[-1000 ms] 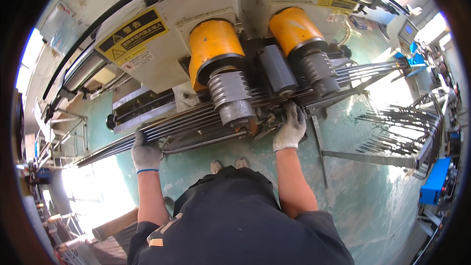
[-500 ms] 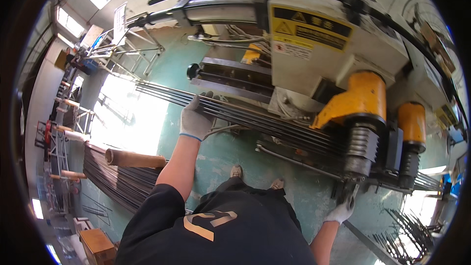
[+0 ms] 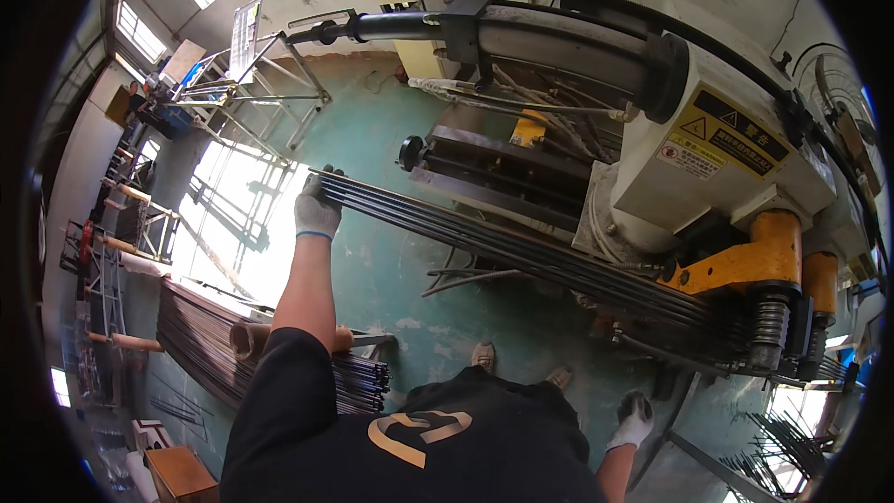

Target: The person repeatedly picks up bundles of long metal rods from a floor rack, feeds them into a yellow and gray bending machine, and removes the bent rods to place them on a nearby rack. The cycle of loading, bending, and stacking continues throughout the clip.

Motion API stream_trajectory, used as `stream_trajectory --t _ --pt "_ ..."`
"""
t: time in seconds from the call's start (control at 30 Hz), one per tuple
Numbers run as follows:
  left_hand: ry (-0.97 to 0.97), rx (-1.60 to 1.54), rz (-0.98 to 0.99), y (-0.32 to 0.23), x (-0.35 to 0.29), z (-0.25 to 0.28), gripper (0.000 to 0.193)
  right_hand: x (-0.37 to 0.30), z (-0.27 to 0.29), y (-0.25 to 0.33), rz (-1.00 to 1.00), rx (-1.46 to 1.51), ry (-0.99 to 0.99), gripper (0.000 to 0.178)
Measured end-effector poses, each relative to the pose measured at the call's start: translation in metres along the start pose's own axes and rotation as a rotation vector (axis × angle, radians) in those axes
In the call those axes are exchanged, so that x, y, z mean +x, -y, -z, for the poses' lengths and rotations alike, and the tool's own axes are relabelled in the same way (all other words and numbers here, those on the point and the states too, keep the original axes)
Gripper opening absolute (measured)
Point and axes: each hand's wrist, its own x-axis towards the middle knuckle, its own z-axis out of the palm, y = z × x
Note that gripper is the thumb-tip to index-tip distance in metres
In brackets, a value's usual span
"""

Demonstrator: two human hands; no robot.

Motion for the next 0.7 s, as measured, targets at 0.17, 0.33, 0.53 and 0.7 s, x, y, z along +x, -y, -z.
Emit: stream_trajectory --t 0.17,0.33,0.53,0.7 --pt "0.044 0.1 -0.006 -0.003 -0.013 -0.015 0.05 -0.011 -0.011 -0.011 0.075 0.024 -0.057 0.023" --pt "0.131 0.132 0.06 -0.012 -0.027 0.0 0.045 0.006 -0.004 0.009 0.071 0.029 0.028 0.028" --pt "0.158 0.184 0.028 -0.013 -0.024 0.017 0.04 0.001 -0.021 0.006 0.098 -0.028 -0.013 0.029" --pt "0.138 0.104 0.037 -0.014 -0.035 0.003 0.041 -0.004 -0.02 -0.002 0.093 -0.061 0.005 0.031"
